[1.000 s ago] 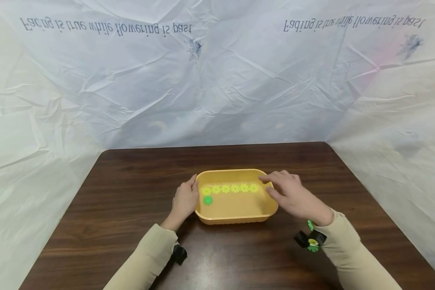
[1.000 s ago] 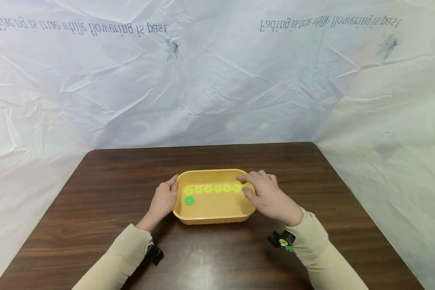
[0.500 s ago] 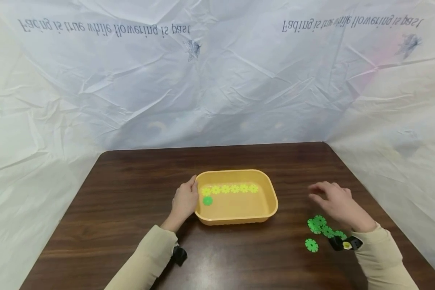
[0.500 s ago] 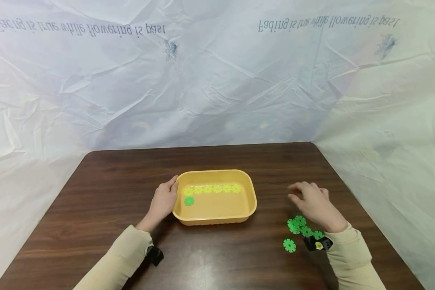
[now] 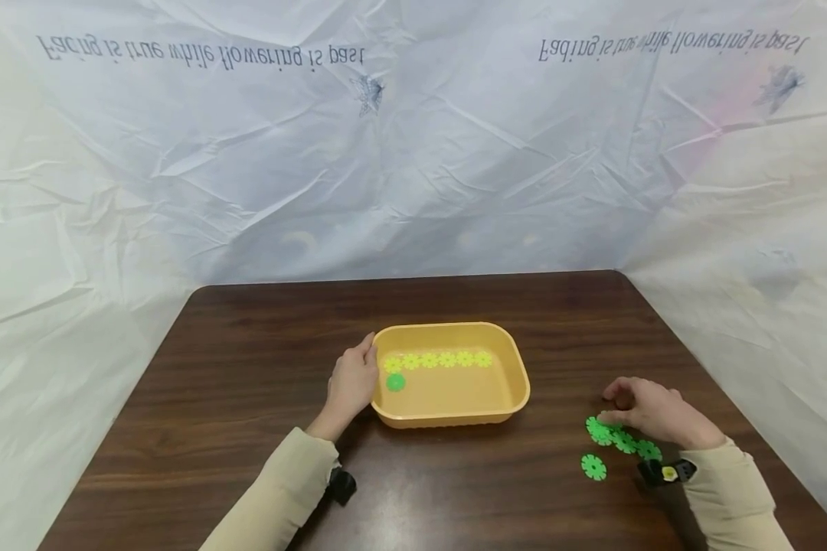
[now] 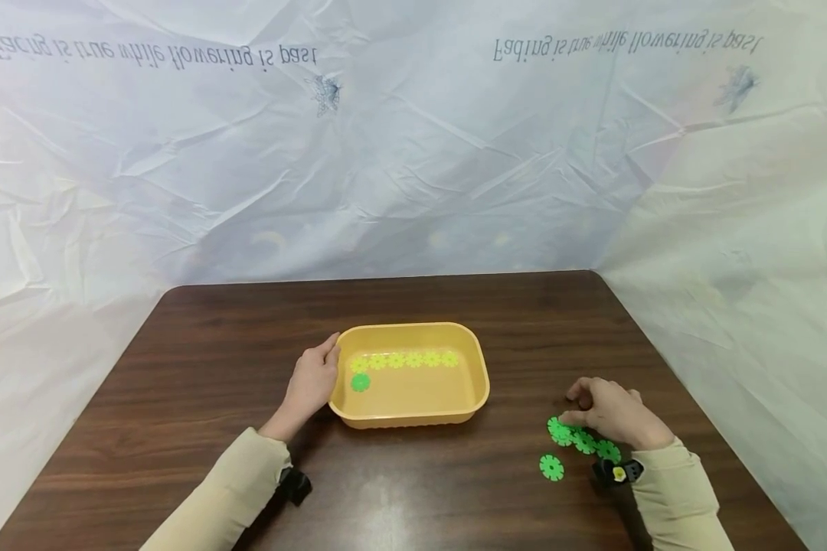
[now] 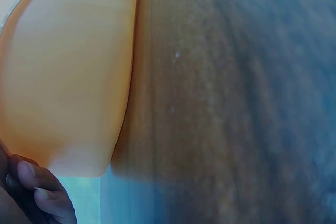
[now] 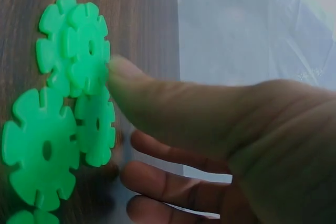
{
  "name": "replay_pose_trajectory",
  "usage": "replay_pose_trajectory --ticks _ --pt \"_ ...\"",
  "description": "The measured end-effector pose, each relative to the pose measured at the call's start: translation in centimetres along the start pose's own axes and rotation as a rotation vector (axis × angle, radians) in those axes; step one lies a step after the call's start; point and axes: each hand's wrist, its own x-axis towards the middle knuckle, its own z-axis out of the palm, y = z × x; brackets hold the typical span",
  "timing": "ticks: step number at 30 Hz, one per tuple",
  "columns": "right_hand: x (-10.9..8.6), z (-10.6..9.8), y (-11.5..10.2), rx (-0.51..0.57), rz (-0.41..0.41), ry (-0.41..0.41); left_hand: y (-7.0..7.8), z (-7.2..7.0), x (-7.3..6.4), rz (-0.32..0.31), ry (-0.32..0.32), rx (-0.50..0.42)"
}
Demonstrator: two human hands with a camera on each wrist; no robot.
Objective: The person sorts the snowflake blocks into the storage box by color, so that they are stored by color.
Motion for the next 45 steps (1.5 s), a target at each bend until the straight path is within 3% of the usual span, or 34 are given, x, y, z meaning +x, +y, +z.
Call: replay_pose_trajectory --ticks 5,15,23,45 --pt "-0.38 0.25 -0.09 0.015 -0.009 -0.046 0.05 0.02 -0.03 -0.008 -0.007 -0.005" --pt "-0.12 0.37 -0.03 0.027 -0.015 -0.028 0.30 -0.10 -0.23 0.005 -0.003 -0.002" --pt "0.02 0.45 0.28 0.110 0.004 -0.057 0.32 -0.13 -0.29 0.003 -0.006 -0.005" --pt "-0.14 0.25 0.23 0.172 -0.024 -0.084 0.33 -0.29 -0.33 0.001 -0.001 -0.022"
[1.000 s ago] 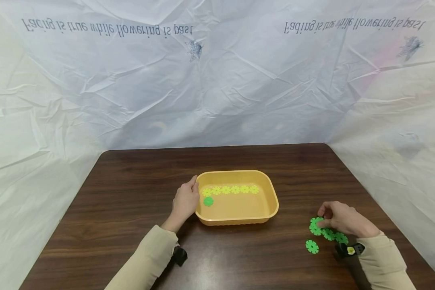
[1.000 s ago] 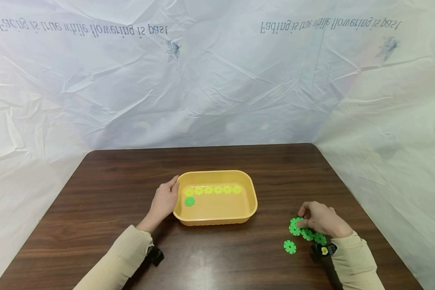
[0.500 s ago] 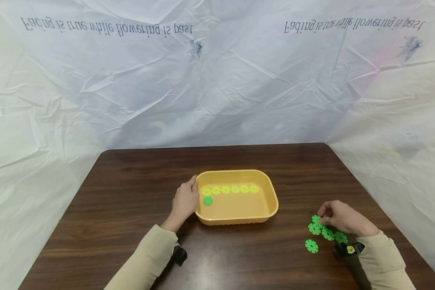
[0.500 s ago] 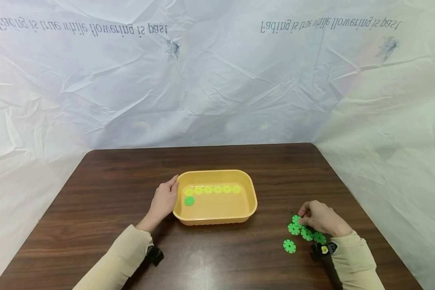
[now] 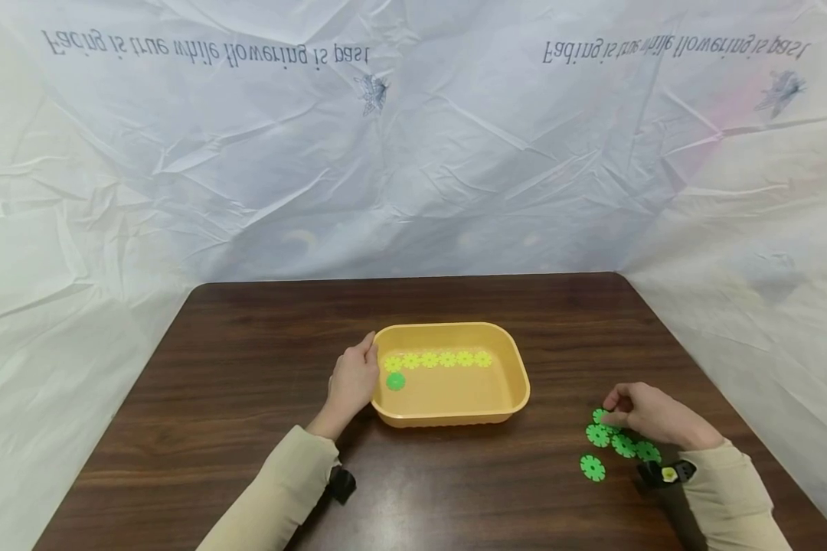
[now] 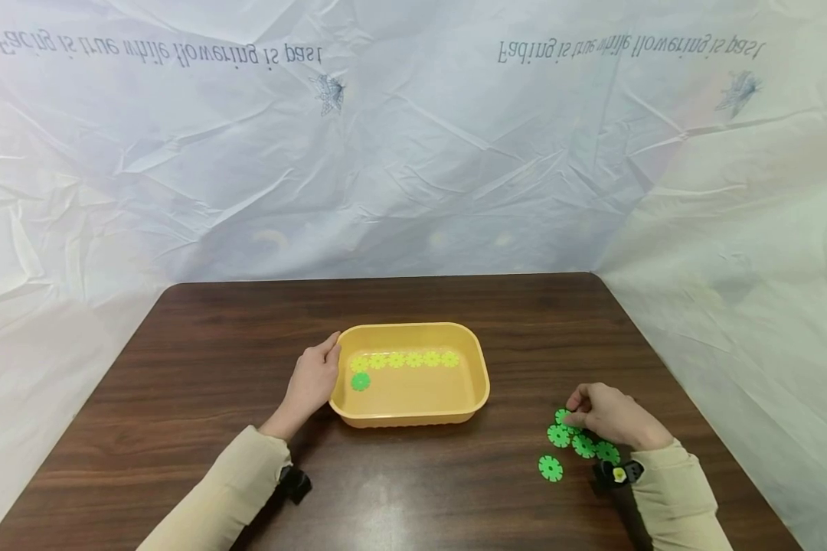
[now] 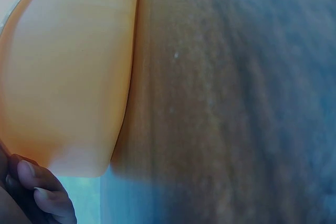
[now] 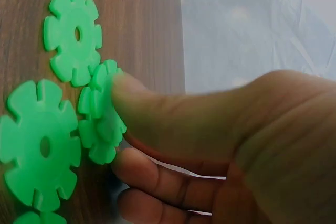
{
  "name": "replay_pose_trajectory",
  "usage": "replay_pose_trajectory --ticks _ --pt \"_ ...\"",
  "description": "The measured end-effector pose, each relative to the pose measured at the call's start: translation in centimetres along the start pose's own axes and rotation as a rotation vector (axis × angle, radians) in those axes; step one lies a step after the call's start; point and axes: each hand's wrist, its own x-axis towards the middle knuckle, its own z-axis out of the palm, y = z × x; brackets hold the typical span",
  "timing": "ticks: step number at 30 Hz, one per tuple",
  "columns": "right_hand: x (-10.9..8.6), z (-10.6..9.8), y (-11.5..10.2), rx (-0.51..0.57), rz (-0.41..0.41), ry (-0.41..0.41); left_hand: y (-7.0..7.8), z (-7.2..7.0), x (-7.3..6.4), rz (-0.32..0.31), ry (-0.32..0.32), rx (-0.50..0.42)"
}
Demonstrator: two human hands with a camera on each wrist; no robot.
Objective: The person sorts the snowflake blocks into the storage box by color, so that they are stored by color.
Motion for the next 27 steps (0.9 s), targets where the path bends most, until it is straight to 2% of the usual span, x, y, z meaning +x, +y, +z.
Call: replay_pose_trajectory --ticks 14,27 --pt "0.02 0.19 0.04 -0.002 -0.038 0.021 -0.03 0.03 0.05 0.003 -0.005 -0.002" --pt "0.14 0.38 -0.14 -0.024 0.002 0.019 -0.10 0.13 0.16 -0.006 0.001 0.016"
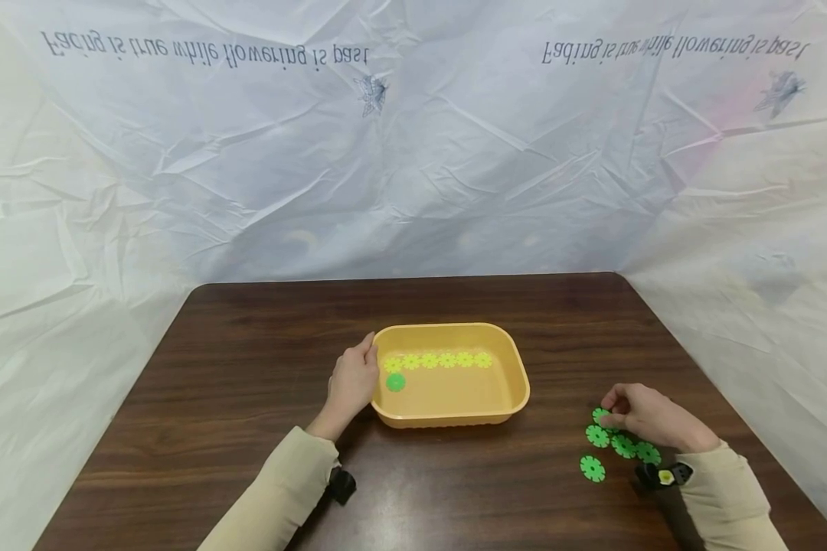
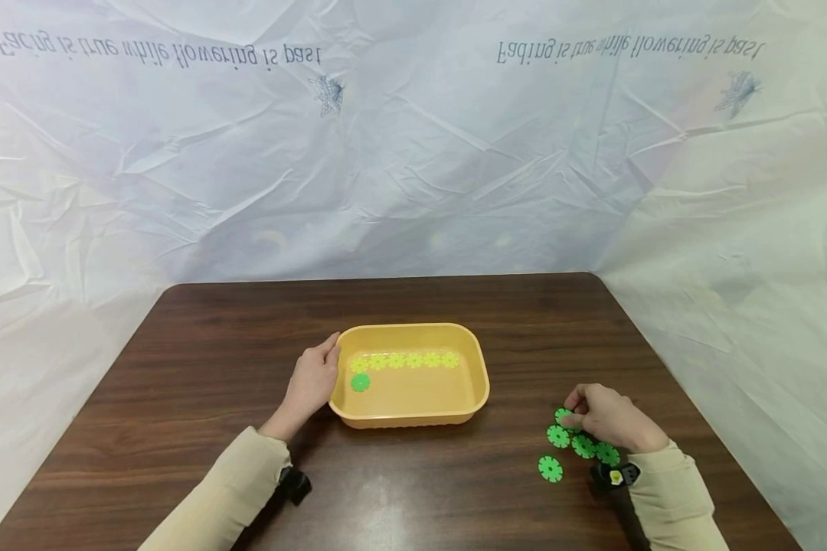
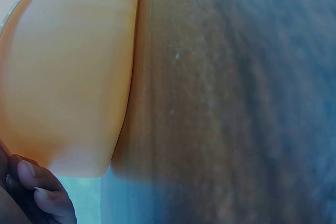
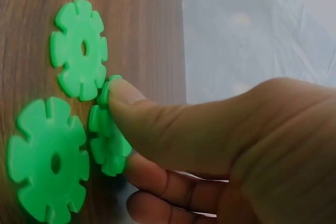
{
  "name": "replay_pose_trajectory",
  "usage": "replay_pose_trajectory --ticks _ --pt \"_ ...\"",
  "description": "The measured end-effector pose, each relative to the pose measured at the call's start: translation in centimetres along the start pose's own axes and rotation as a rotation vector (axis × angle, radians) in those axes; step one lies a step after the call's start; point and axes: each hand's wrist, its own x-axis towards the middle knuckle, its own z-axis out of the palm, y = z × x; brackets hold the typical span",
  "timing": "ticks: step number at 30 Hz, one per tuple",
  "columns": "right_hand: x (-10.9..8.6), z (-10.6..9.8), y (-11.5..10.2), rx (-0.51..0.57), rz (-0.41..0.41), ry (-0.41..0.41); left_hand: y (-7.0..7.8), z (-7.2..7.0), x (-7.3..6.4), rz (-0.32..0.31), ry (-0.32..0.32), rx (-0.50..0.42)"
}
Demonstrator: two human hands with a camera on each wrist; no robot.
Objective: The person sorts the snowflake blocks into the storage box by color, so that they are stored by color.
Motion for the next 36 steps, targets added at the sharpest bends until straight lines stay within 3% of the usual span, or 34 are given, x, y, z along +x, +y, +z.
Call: replay_pose_trajectory --ticks 19,24,30,36 --pt "-0.1 -0.1 -0.4 0.020 -0.059 0.022 0.0 -0.1 -0.1 0.002 -0.009 -0.011" --pt "0.3 -0.3 -1.3 0.033 -0.095 0.143 -0.1 -0.1 0.0 0.003 -0.006 -0.006" --pt "1.0 -0.4 -2.8 0.017 -0.212 0.306 0.0 -0.1 0.0 -0.010 -0.007 -0.004" --pt "1.9 -0.2 -4.7 0.009 -0.252 0.409 -0.1 -0.1 0.0 -0.004 -0.004 0.007"
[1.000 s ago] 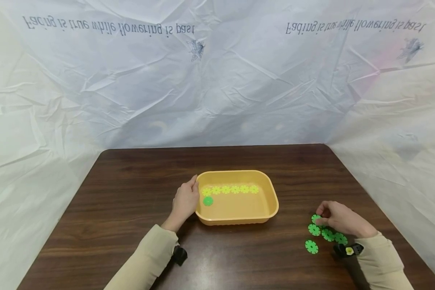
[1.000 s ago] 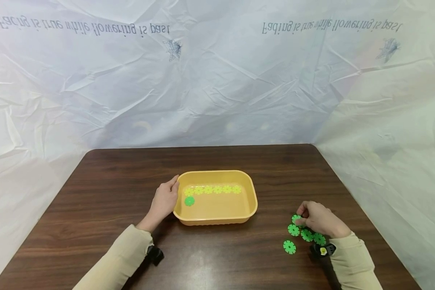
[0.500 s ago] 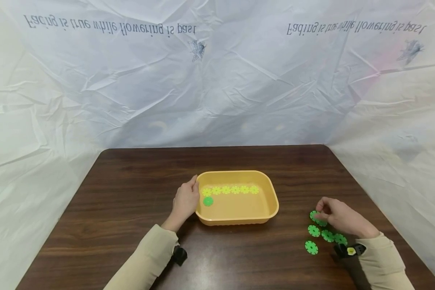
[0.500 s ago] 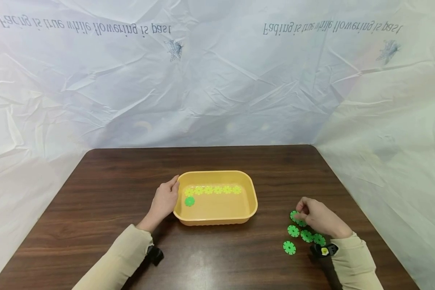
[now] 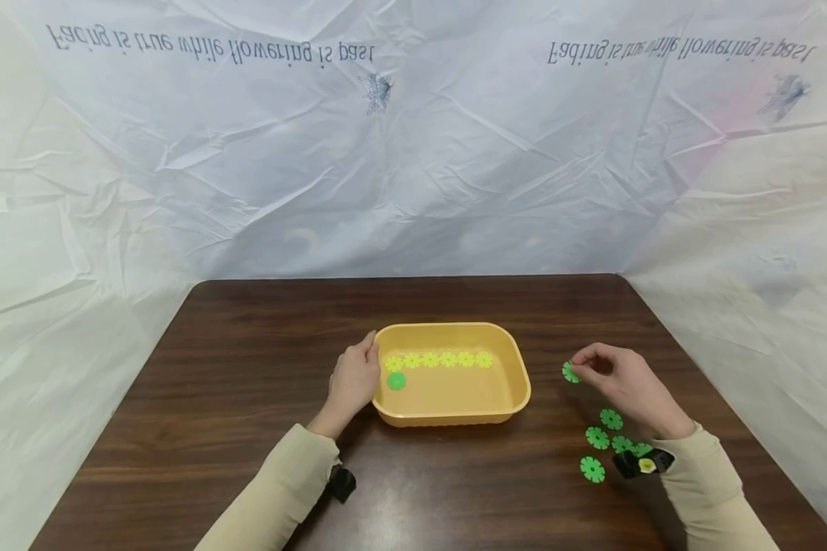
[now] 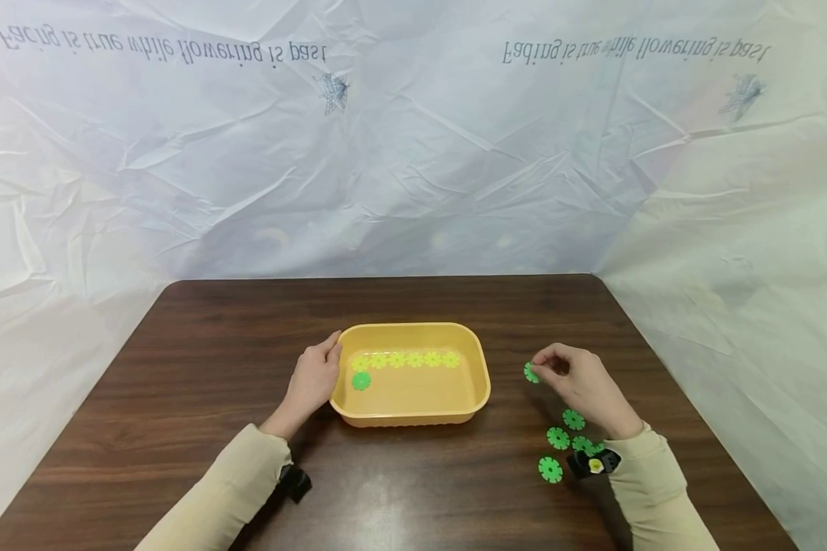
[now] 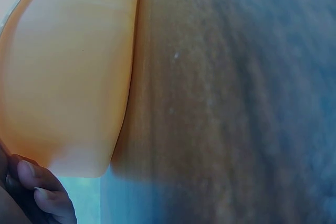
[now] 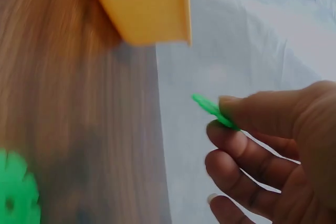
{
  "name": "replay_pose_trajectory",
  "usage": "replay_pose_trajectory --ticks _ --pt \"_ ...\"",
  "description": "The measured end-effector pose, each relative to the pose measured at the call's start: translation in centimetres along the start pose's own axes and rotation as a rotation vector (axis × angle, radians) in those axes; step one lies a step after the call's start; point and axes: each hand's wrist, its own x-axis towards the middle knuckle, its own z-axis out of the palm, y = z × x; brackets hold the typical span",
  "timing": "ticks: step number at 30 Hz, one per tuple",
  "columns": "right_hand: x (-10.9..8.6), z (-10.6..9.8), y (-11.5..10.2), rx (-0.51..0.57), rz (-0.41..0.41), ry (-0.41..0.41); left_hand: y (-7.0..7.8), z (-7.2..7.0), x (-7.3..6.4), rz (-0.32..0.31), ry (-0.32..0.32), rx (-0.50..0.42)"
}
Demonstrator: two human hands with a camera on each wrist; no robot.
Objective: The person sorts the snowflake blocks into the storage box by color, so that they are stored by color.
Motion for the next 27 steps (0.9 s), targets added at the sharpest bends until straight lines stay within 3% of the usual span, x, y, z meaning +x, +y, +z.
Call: replay_pose_trajectory --ticks 5,21,27 --pt "1.1 0.6 -2.0 0.024 -0.019 0.028 0.0 -0.1 -0.1 -0.006 -0.004 0.001" --pt "4.0 3.3 -6.6 0.211 -0.115 -0.030 0.3 -0.1 -0.1 -0.011 -0.008 -0.010" --pt "4.6 4.9 -8.2 0.191 -0.162 -0.050 0.2 -0.1 -0.2 -0.012 -0.007 -0.010"
